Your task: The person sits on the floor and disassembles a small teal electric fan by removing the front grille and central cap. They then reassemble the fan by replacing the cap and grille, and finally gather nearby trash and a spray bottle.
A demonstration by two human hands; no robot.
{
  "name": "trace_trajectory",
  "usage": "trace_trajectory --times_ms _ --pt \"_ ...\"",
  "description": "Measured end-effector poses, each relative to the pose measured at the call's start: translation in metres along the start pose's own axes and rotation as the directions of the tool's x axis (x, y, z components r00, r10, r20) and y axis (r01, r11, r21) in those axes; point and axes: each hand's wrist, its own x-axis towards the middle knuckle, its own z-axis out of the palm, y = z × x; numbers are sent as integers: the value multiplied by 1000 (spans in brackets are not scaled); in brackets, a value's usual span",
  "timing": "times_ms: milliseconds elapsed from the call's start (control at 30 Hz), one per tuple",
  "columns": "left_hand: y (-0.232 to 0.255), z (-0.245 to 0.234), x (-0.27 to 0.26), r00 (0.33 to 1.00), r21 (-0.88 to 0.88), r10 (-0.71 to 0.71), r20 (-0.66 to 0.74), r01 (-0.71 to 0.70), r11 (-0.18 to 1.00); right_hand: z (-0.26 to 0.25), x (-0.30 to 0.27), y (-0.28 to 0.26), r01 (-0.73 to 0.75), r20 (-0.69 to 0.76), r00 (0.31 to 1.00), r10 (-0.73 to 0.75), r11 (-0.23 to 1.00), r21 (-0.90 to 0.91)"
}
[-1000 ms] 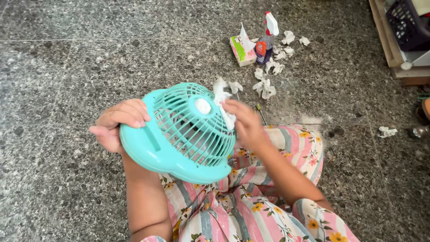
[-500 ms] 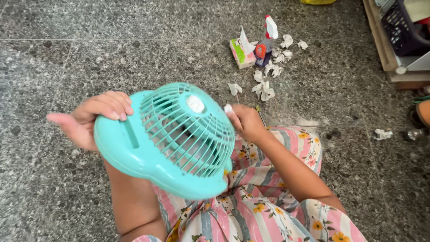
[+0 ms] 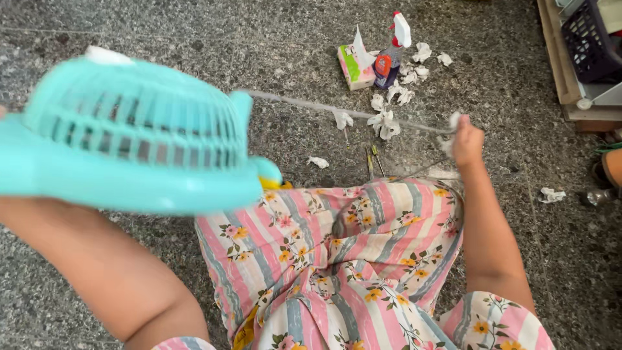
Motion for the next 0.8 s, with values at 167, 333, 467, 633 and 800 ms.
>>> trace_trajectory --times_ms 167,333,467,633,800 --pt "-21 6 31 936 381 271 -225 -172 909 5 9 -38 -45 67 997 35 986 159" --pt "-88 17 82 694 858 594 -407 68 508 32 -1 -150 -311 295 941 168 773 553" --pt "-166 31 86 584 786 528 -617 426 448 67 -10 -210 -213 350 937 -16 768 604" --pt "-224 -17 78 415 691 609 -676 644 328 82 -12 -223 -33 533 838 -114 966 258" --pt "-285 -58 60 372 546 521 -768 806 229 118 1 -237 -319 518 853 62 848 423"
